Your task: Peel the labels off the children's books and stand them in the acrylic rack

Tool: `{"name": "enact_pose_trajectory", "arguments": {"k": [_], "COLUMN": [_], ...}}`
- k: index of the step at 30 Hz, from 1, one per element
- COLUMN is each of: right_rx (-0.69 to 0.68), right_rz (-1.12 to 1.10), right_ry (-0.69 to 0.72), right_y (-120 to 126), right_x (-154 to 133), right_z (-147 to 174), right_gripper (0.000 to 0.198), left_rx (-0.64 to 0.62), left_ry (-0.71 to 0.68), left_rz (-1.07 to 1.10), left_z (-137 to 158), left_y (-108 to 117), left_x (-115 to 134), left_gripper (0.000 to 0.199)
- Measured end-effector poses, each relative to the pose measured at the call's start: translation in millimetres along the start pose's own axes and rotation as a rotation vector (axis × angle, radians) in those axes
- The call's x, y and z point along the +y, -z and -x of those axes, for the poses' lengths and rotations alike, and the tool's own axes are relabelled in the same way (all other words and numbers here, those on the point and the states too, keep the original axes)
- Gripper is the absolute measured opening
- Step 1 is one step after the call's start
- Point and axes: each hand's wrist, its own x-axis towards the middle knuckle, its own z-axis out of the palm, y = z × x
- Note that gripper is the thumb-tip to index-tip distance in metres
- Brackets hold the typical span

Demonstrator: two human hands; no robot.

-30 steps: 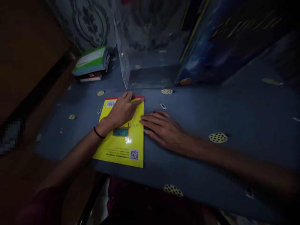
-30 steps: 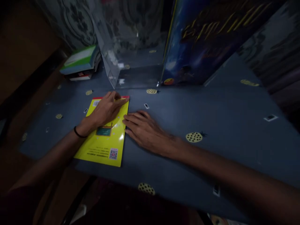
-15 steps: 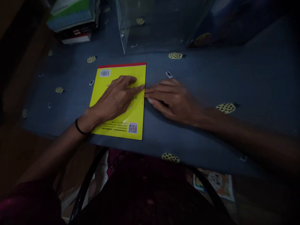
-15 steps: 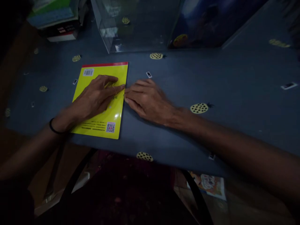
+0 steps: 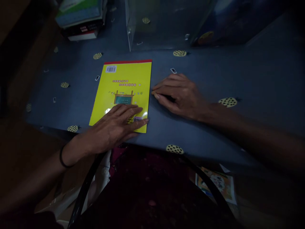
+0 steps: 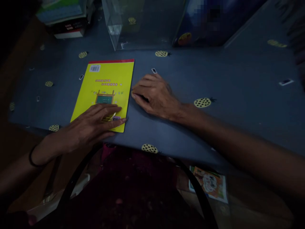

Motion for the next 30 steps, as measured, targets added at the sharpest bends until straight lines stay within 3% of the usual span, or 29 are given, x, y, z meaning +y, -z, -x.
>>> {"name": "enact_pose_trajectory", "arguments": {"k": [8, 14, 18, 24, 27, 30], "right_rx": [0.009, -0.072, -0.084, -0.141, -0.171, -0.161], "right_rz": [-0.176, -0.240, -0.239, -0.155, -0.065, -0.001], "right_ry": [-0.063, -0.098, -0.106, 0.036, 0.086, 0.106], "right_y": [6.0, 10.6, 10.0, 4.9, 4.0, 4.1], "right_x": [-23.1, -34.6, -31.7, -30.9, -34.8, -43.0], "right_z": [3.1, 9.6, 11.7, 13.7, 17.5, 19.8], "right_gripper": [0.030, 0.034, 0.035, 0.039, 0.042, 0.034], "left_rx": [0.068, 0.139, 0.117, -0.007, 0.028, 0.135], "left_ry": [0.054, 0.028, -0.079, -0.076, -0.023, 0.116], "left_rz": [-0.224, -0.255, -0.147, -0.004, 0.061, 0.022], "left_z": [-18.1, -24.9, -10.9, 19.6, 37.3, 55.8], "left_y": [-19.6, -26.0, -16.9, -1.3, 2.0, 0.8], "left_x": [4.3, 10.8, 9.7, -2.0, -5.3, -5.0], "left_gripper": [0.033, 0.031, 0.034, 0.052, 0.051, 0.041]}}
